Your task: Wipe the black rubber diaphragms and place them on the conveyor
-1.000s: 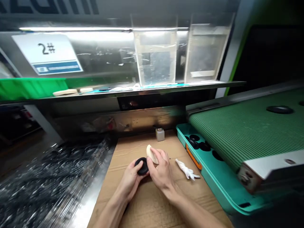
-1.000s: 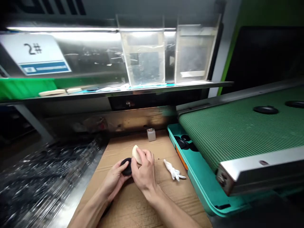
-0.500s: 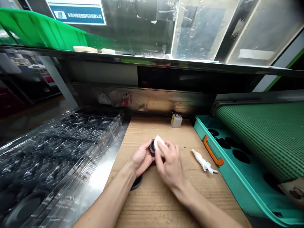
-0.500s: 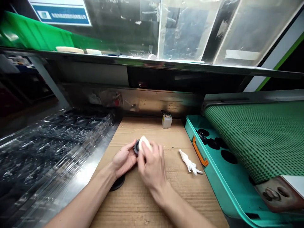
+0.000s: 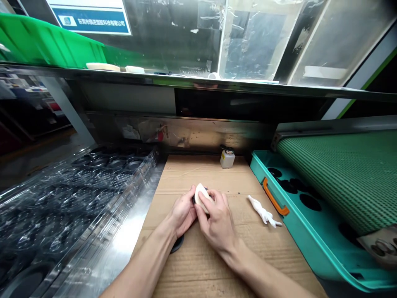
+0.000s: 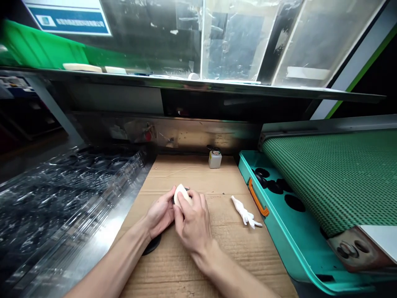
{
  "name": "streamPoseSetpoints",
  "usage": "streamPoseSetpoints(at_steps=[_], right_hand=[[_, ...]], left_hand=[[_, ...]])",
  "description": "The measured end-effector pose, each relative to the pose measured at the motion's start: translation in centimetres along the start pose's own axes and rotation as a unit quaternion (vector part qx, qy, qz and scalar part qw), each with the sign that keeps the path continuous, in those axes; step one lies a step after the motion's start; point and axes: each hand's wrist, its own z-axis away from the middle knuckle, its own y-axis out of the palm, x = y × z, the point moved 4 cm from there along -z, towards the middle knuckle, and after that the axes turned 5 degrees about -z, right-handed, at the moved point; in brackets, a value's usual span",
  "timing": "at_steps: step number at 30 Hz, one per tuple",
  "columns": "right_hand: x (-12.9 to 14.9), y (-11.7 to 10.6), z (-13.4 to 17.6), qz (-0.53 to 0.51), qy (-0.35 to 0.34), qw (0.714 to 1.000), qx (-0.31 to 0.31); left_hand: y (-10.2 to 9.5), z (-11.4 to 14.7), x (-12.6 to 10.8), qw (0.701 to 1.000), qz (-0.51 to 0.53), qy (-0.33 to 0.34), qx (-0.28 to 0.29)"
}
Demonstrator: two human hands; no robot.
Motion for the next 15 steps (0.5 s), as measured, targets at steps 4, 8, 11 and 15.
streamPoseSetpoints(at_steps=[4, 8, 11, 15], right_hand=[[-0.01, -0.21, 0.12, 0.005, 0.021, 1.000, -0.010], [0.32, -0.17, 0.42, 0.004, 0.017, 1.000, -0.014], [0.35, 0.21, 0.54, 0.002, 0.010, 1.000, 0.002], [-0.44, 0.27, 0.49, 0.024, 0.024, 0.999, -0.014]], left_hand=[[0.31, 0.15, 0.04, 1.000, -0.004, -0.007, 0.001], [0.32, 0.20, -0.42, 1.000, 0.010, 0.003, -0.002], [0.06, 0.10, -0.60, 1.000, 0.019, -0.003, -0.008], [-0.31, -0.08, -0.79, 0.999, 0.031, 0.005, -0.012]])
